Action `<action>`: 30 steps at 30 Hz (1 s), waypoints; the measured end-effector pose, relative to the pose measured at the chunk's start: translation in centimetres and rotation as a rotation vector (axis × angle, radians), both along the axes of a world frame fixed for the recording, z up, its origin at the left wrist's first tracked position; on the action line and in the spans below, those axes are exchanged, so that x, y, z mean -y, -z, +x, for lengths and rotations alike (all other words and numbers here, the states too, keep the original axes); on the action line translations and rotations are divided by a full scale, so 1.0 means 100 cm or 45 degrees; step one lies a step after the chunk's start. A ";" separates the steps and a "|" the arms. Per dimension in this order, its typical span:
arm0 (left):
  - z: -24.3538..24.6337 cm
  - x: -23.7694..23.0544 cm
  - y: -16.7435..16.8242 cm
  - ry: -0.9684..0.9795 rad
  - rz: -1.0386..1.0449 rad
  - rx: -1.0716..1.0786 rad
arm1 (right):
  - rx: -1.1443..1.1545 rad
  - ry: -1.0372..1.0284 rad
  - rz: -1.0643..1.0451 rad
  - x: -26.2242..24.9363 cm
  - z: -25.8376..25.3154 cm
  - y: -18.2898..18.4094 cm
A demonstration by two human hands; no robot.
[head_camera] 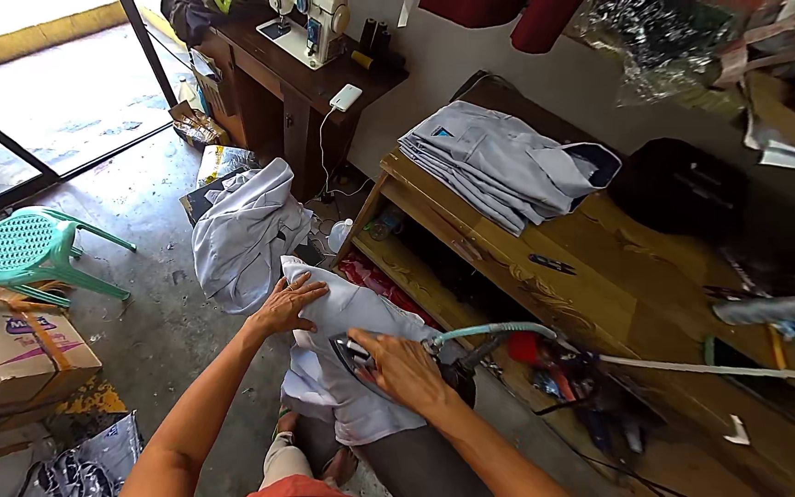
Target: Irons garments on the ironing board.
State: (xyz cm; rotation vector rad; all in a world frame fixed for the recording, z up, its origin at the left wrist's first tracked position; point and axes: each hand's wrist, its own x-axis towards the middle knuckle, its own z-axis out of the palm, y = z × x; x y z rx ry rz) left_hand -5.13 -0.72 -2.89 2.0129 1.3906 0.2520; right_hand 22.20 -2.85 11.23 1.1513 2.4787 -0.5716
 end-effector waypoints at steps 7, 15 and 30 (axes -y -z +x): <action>0.003 0.000 -0.003 0.003 -0.021 0.016 | -0.107 0.175 0.117 0.022 0.033 0.000; -0.005 -0.011 -0.006 0.036 -0.038 -0.022 | -0.031 0.218 0.102 -0.029 -0.034 0.000; 0.012 -0.010 -0.016 -0.063 -0.122 -0.091 | -0.243 0.450 0.209 0.066 0.071 0.020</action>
